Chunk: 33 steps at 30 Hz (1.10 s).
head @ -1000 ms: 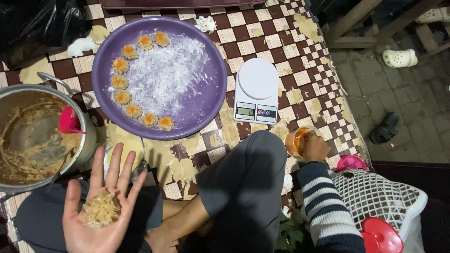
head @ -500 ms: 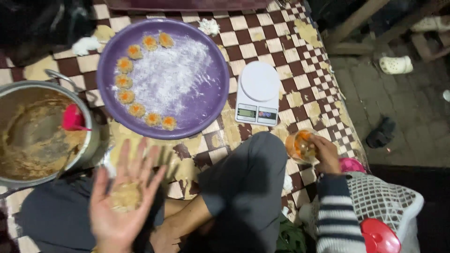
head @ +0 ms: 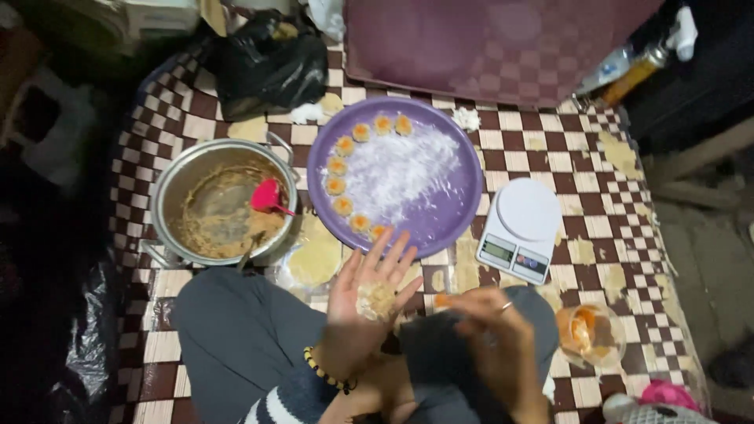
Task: A person is manually assembling dumplings by placing filling onto dough wrappers and folding them.
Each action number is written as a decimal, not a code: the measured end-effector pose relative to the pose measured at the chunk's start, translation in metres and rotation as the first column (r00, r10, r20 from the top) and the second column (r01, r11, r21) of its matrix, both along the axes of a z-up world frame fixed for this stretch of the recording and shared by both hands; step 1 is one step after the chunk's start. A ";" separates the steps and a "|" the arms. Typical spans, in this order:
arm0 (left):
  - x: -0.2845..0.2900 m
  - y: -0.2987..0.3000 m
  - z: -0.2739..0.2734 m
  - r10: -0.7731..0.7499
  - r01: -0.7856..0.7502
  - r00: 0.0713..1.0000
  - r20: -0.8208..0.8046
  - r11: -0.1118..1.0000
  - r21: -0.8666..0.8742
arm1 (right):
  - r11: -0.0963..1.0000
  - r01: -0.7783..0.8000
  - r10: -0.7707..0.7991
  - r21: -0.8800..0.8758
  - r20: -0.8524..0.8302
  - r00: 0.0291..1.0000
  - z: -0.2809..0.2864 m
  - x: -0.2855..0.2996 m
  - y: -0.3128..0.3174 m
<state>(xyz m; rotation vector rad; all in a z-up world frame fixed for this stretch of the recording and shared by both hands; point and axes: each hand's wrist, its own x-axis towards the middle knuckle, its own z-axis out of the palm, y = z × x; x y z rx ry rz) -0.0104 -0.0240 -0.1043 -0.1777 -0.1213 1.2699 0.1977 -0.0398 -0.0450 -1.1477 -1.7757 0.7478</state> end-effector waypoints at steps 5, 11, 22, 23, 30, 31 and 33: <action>-0.001 0.001 -0.004 0.043 -0.024 0.988 -0.149 0.991 0.129 | 0.974 -0.112 -0.005 0.195 0.519 0.855 0.023 -0.040 -0.008; 0.000 -0.007 0.005 0.046 -0.012 0.989 -0.142 0.973 0.231 | 0.937 -0.182 -0.070 0.298 0.671 0.738 0.029 -0.055 -0.006; -0.005 -0.011 0.008 -0.012 0.022 0.994 -0.106 0.995 0.093 | 0.880 -0.266 -0.067 0.393 0.658 0.750 0.021 -0.051 -0.023; -0.005 -0.011 0.008 -0.020 0.031 0.995 -0.098 0.993 0.111 | 0.878 -0.248 -0.098 0.409 0.661 0.744 0.020 -0.049 -0.024; -0.002 -0.012 0.014 -0.047 0.049 0.998 -0.035 0.997 0.059 | 0.895 -0.281 -0.019 0.347 0.658 0.753 0.027 -0.056 -0.028; -0.003 -0.011 0.016 -0.041 0.043 0.999 -0.031 0.996 0.083 | 0.906 -0.270 -0.007 0.327 0.648 0.762 0.027 -0.056 -0.029; -0.004 -0.012 0.023 -0.035 0.038 0.999 -0.029 0.994 0.107 | 0.917 -0.258 0.006 0.306 0.635 0.772 0.027 -0.056 -0.030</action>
